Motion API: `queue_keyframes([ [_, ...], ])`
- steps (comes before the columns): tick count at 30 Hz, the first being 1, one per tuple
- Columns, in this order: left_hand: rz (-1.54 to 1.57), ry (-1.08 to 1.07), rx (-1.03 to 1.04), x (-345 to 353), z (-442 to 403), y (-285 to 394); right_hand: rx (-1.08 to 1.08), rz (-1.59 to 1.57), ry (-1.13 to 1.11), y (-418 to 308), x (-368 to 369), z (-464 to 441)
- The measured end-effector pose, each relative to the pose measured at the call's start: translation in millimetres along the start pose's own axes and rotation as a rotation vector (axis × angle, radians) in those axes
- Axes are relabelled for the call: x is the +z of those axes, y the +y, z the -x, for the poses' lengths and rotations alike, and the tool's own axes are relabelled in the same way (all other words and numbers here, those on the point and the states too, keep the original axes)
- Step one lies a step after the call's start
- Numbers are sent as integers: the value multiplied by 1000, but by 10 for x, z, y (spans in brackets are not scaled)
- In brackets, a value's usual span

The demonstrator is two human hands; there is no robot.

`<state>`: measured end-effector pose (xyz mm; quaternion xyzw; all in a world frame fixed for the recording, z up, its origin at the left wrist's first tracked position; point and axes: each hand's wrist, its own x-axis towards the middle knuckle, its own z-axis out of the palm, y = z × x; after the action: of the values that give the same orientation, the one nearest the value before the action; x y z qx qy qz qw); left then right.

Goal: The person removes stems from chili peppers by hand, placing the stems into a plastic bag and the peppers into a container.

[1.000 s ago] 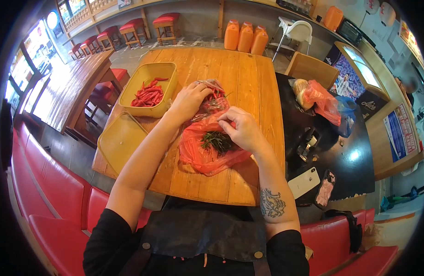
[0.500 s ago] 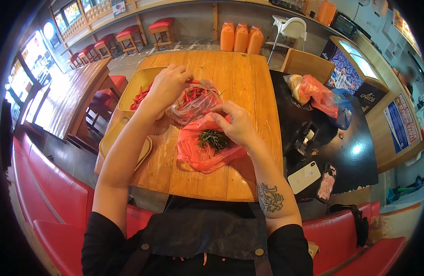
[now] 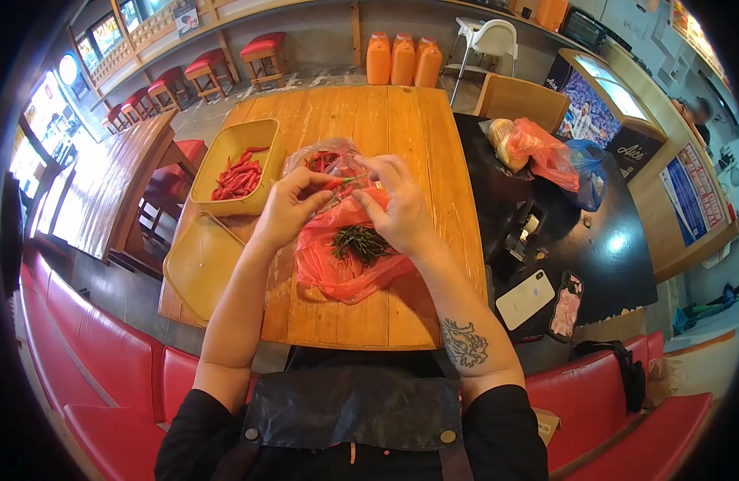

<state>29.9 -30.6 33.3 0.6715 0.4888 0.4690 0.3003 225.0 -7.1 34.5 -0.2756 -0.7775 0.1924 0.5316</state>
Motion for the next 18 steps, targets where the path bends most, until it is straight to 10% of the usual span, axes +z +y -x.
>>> queue_keyframes([
  [18,-274,-33,185,54,103,65,-207,449,-40,72,23,34],
])
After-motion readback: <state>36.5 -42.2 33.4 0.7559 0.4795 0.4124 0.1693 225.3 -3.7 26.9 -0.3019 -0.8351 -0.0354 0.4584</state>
